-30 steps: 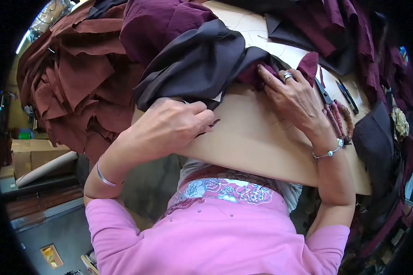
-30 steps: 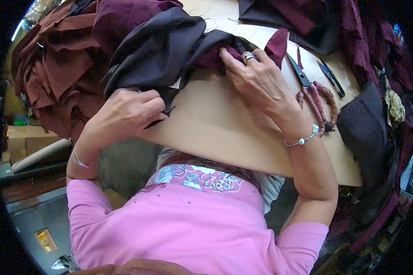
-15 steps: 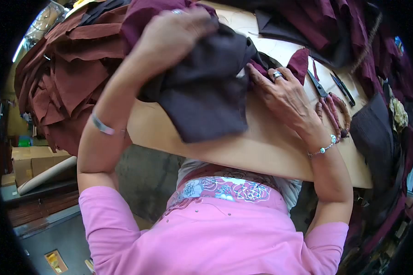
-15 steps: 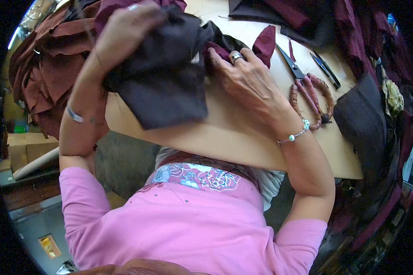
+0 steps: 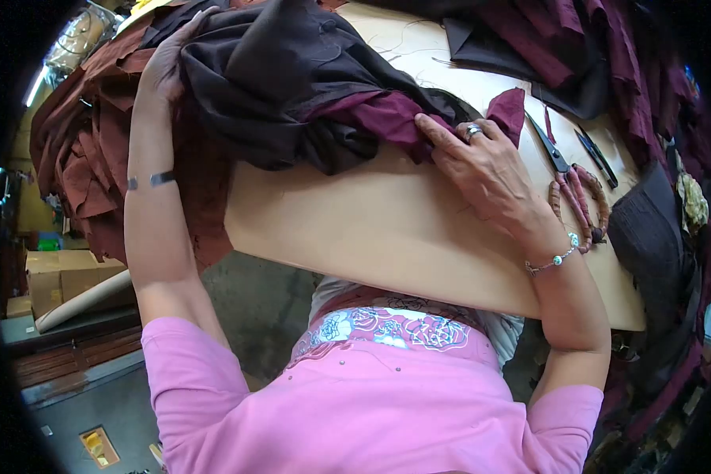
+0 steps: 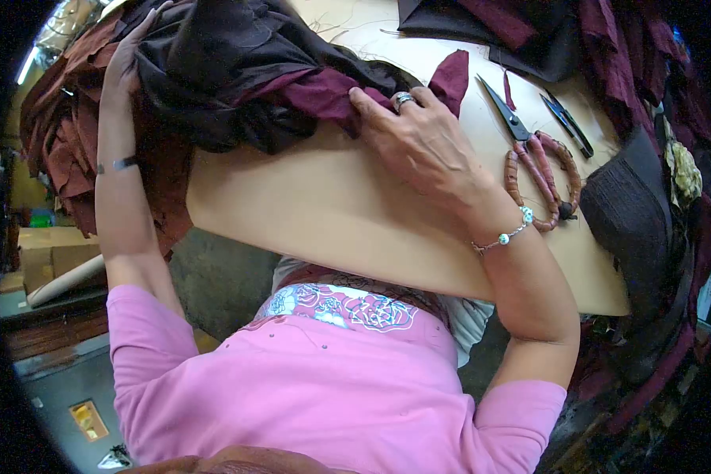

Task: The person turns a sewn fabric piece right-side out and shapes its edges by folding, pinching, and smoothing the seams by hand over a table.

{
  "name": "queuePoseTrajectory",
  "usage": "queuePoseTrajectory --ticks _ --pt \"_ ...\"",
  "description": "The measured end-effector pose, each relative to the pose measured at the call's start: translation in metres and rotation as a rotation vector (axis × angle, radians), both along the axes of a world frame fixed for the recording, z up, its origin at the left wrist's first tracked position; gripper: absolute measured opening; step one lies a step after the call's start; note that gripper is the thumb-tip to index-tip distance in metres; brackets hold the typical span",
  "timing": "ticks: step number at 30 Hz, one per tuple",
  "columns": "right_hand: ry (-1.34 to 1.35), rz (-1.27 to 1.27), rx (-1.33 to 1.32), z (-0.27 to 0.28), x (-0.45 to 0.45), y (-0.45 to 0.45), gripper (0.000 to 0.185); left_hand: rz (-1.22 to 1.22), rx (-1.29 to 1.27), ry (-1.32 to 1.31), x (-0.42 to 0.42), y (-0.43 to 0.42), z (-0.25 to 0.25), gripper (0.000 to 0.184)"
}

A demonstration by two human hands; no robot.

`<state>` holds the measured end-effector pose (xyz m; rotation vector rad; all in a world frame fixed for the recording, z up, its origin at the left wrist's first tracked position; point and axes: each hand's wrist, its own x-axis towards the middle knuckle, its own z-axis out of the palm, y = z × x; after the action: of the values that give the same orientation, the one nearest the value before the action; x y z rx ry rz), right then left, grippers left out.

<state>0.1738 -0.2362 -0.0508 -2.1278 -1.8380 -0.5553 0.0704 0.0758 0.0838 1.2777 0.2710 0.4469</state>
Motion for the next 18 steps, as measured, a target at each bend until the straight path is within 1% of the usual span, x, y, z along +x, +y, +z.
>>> queuePoseTrajectory --ticks 2,4,5,7,9,10,12,14,16,17,18 --pt "0.074 -0.014 -0.001 0.003 0.001 0.0 0.038 0.077 0.055 0.01 -0.012 0.008 -0.005 0.027" --pt "0.082 -0.029 -0.013 0.007 -0.002 -0.001 0.038 0.248 0.185 -0.051 -0.03 0.017 -0.009 0.034" --pt "0.085 -0.036 -0.016 0.007 -0.002 0.0 0.039 0.338 0.365 -0.071 -0.041 0.01 -0.01 0.033" --pt "0.068 -0.044 -0.013 0.004 -0.001 0.001 0.039 0.496 0.602 0.041 -0.068 0.008 -0.023 0.03" --pt "0.065 -0.051 0.0 0.003 -0.001 0.001 0.039 0.47 0.82 0.122 -0.083 -0.019 -0.038 0.028" --pt "0.071 -0.049 0.008 0.002 -0.001 0.001 0.039 0.367 0.914 0.147 -0.079 -0.049 -0.049 0.028" --pt "0.087 -0.055 -0.003 0.004 -0.002 0.001 0.039 0.339 1.067 0.458 -0.072 -0.077 -0.08 0.033" --pt "0.114 -0.082 -0.042 0.006 -0.003 0.0 0.038 0.477 0.711 0.503 -0.069 -0.082 -0.077 0.036" --pt "0.009 -0.001 -0.016 0.003 0.004 -0.003 0.032 0.386 1.334 0.434 -0.087 -0.04 -0.105 0.04" --pt "-0.043 0.04 -0.004 0.002 0.008 -0.006 0.029 0.163 0.435 0.136 -0.084 -0.046 -0.092 0.039" --pt "-0.022 0.016 -0.026 0.005 0.01 -0.009 0.024 -0.068 -0.464 -0.154 -0.082 -0.052 -0.079 0.038"
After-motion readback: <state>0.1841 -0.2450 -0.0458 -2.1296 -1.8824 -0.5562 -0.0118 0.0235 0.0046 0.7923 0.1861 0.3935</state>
